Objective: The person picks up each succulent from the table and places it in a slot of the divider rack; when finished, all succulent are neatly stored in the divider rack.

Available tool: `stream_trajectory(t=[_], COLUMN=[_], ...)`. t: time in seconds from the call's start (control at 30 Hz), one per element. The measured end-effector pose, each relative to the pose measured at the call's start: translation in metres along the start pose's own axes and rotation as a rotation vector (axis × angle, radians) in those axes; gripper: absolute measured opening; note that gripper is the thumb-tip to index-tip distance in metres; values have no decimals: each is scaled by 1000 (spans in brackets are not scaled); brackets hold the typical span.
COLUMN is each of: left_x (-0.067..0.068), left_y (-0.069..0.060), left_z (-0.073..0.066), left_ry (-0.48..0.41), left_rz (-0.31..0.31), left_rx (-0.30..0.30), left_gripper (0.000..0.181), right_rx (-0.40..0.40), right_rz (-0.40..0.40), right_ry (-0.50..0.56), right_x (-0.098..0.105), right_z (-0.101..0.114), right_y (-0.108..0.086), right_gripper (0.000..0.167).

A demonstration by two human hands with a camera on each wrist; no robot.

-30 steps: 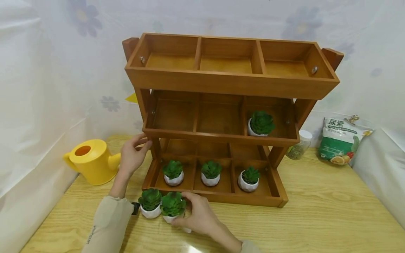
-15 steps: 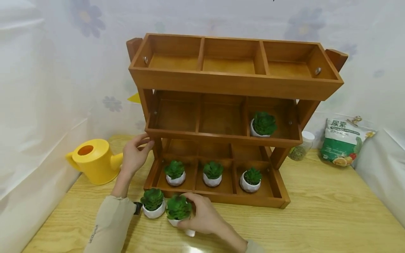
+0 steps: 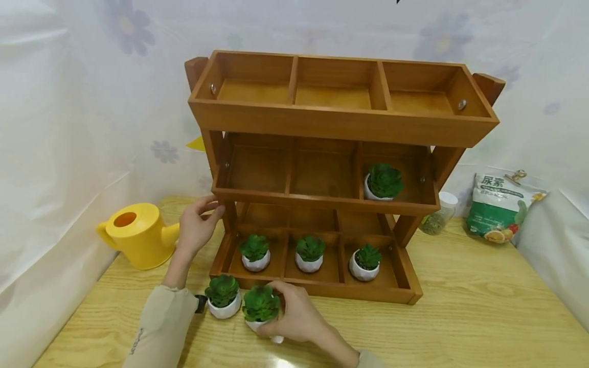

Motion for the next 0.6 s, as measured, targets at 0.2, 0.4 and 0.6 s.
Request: stream_trajectory(t=[0.2, 0.4, 0.6], left_x=[0, -1, -1], left_y=[1, 2, 1], left_z=[1, 3, 2], left_ry=[-4, -1, -2], left_rz=[-1, 0, 3], left_rx=[-1, -14, -15], left_gripper=[35, 34, 35], right_rx=[41, 87, 42], right_rz=[-43, -40, 6], right_ry=[-20, 4, 119], right_x=[3, 5, 14], right_z=[1, 1, 2], right_y=[-1, 0, -2], right_gripper=[55, 55, 59])
Point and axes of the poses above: each hand's wrist, its own y-axis towards the middle knuckle, its own x-axis out of the back of the hand, z = x × y, the point moved 4 cm from there along y, towards the middle knuckle, and after that the axes turned 9 degrees about -y, right-handed, at the moved point
